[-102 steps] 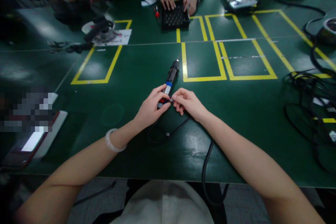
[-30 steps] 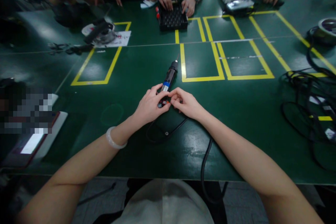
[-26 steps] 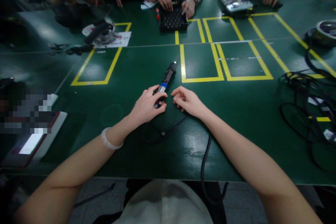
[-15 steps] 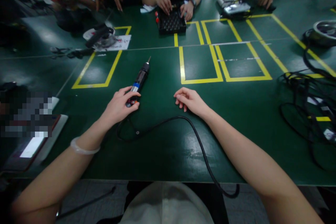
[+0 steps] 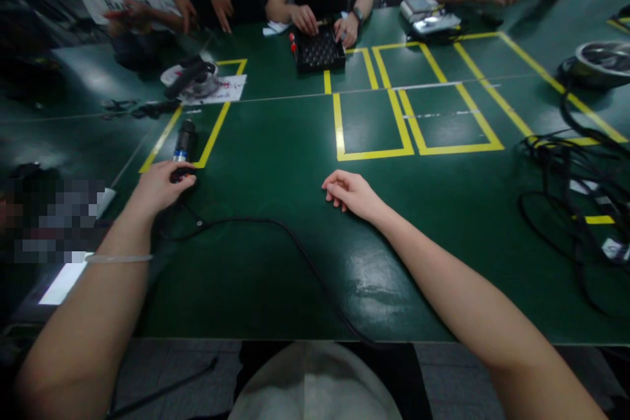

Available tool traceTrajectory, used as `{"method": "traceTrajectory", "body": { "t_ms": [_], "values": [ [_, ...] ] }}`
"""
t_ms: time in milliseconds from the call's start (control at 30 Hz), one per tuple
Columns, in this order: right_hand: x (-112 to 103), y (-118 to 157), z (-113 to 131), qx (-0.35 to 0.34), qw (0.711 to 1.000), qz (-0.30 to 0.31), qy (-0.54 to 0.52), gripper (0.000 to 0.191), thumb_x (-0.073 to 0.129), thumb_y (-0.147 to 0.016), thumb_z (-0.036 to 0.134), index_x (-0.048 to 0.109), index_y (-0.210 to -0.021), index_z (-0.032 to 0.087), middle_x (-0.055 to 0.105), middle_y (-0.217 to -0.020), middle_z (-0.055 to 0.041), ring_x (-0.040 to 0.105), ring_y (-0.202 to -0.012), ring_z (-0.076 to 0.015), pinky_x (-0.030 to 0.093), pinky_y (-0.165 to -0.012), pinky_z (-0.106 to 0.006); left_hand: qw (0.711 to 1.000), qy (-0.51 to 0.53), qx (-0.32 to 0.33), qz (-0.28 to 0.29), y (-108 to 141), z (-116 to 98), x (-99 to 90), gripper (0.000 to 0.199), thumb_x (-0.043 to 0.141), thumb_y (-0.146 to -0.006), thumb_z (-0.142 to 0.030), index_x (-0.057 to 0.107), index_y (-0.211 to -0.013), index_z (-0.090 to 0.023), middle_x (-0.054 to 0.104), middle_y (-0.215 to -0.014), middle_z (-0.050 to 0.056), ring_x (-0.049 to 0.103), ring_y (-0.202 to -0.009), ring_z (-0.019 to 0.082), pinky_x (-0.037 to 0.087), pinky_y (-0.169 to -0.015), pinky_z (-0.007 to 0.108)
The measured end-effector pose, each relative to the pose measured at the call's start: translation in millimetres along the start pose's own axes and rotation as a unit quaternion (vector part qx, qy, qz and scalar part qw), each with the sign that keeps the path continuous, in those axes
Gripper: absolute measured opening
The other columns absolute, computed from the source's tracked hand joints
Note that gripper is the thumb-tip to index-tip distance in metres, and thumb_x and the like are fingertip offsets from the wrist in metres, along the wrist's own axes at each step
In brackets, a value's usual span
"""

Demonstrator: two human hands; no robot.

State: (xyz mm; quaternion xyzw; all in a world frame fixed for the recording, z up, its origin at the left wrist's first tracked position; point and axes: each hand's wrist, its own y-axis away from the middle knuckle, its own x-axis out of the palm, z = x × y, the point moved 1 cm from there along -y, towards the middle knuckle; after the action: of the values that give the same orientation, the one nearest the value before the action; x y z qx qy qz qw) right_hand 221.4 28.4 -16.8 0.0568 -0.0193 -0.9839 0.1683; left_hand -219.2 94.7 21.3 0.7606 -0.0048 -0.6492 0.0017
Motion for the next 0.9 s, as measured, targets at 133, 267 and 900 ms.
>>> {"method": "traceTrajectory", "body": {
  "t_ms": [133, 267, 900],
  "values": [
    [0.3, 0.5, 0.3, -0.002, 1.0, 0.002, 0.002, 0.016, 0.062, -0.087, 0.032, 0.061, -0.091, 0.016, 0.064, -0.071, -0.0015, 0.056, -0.055, -0.0092, 0.043, -0.041, -0.018, 0.998, -0.035, -0.048, -0.014, -8.2, 15.5, -8.8, 0.047, 0.061, -0.085, -0.036, 0.063, -0.126, -0.015, 0.057, -0.121, 0.006, 0.046, -0.104, 0.021, 0.038, -0.097, 0.033],
    [0.3, 0.7, 0.0, -0.001, 1.0, 0.0, 0.001, 0.017, 0.062, -0.087, 0.033, 0.061, -0.091, 0.016, 0.064, -0.071, -0.0014, 0.056, -0.054, -0.0093, 0.043, -0.041, -0.018, 0.994, -0.06, -0.088, -0.008, -10.6, 22.6, -8.1, 0.049, 0.056, -0.088, -0.039, 0.061, -0.132, -0.017, 0.053, -0.128, 0.007, 0.046, -0.101, 0.023, 0.038, -0.095, 0.037],
    [2.9, 0.9, 0.1, 0.004, 1.0, -0.003, 0.016, 0.017, 0.06, -0.087, 0.032, 0.062, -0.091, 0.016, 0.064, -0.071, -0.0015, 0.055, -0.055, -0.0092, 0.042, -0.041, -0.017, 0.98, -0.146, -0.138, -0.009, 5.9, 2.2, -6.6, 0.071, 0.027, -0.097, -0.058, 0.029, -0.15, -0.012, 0.054, -0.121, 0.015, 0.05, -0.103, 0.029, 0.038, -0.08, 0.036]
  ]
}}
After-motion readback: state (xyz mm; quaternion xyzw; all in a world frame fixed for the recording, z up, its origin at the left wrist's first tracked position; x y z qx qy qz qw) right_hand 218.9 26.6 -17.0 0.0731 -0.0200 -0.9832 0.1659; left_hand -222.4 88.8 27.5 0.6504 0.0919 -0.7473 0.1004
